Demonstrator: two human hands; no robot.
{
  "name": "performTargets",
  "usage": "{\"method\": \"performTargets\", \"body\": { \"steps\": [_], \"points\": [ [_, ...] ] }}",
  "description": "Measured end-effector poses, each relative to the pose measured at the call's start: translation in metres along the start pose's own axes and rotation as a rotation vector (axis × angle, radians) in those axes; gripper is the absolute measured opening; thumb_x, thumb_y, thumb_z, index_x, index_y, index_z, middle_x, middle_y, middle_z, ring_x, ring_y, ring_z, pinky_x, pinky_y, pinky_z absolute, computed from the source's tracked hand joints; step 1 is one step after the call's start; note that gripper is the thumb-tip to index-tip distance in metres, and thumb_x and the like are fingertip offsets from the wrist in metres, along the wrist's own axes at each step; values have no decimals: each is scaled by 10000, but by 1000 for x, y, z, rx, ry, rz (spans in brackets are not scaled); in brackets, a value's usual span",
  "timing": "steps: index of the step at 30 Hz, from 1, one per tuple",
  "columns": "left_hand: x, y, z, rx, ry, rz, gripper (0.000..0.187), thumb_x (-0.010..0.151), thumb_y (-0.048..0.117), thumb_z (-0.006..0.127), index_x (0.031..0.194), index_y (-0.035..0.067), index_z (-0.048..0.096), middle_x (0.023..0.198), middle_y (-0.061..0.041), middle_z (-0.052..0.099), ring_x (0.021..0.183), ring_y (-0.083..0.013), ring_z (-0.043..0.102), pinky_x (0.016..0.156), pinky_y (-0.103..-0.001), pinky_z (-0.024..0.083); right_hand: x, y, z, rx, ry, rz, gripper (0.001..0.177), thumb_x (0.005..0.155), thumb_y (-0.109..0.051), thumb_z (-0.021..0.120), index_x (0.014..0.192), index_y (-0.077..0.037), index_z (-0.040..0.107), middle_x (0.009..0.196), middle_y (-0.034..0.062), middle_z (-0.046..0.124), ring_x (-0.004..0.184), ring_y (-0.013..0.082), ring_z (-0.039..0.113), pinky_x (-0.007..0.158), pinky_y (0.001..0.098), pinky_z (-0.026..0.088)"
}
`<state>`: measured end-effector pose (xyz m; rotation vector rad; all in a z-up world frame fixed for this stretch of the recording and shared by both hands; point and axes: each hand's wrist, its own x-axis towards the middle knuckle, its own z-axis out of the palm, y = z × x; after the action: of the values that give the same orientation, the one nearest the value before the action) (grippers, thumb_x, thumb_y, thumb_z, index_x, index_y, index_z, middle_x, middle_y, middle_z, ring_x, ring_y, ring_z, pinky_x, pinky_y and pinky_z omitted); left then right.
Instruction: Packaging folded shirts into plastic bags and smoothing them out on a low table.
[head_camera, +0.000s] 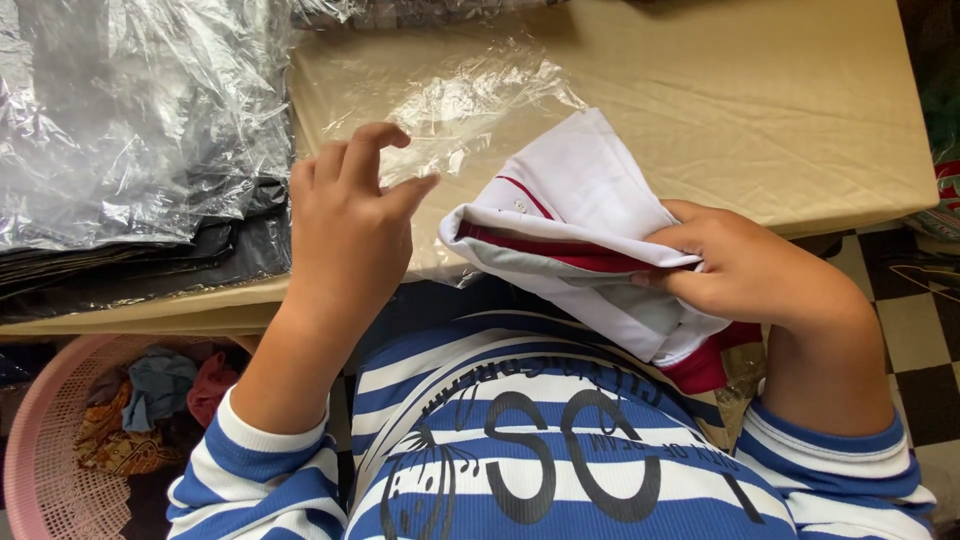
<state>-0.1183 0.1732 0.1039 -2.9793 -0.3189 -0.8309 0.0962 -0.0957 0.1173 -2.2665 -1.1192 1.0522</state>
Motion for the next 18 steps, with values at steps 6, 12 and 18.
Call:
{"method": "performTargets", "body": {
  "steps": [6, 12, 18],
  "points": [
    [-10, 22, -29, 65, -70, -94, 325, 847, -8, 662, 1156, 26, 758, 1323, -126, 605, 909, -264, 582, 744, -365, 472, -9, -21, 7, -110, 53, 4, 322, 715, -16, 582, 921, -88, 818, 1048, -3, 721, 750, 219, 662, 638, 303, 519],
    [-6, 38, -48, -162, -76, -78, 557, 818, -105, 637, 1366, -3, 648, 1404, -189, 569, 948, -294, 648, 731, -367, 546, -6, -52, 15, -280, 45, -25, 302, 746, -116, 601, 967, -166, 803, 1013, -13, 688, 732, 235, 665, 647, 350, 535],
    [-2, 46, -53, -121, -7, 47, 443, 888, -10, 652, 1330, -25, 683, 1386, -101, 624, 803, -203, 579, 705, -320, 490, 14, -67, 24, -227, 60, -77, 292, 775, -133, 588, 979, -154, 796, 1069, 8, 673, 798, 242, 656, 687, 345, 531]
  ]
}}
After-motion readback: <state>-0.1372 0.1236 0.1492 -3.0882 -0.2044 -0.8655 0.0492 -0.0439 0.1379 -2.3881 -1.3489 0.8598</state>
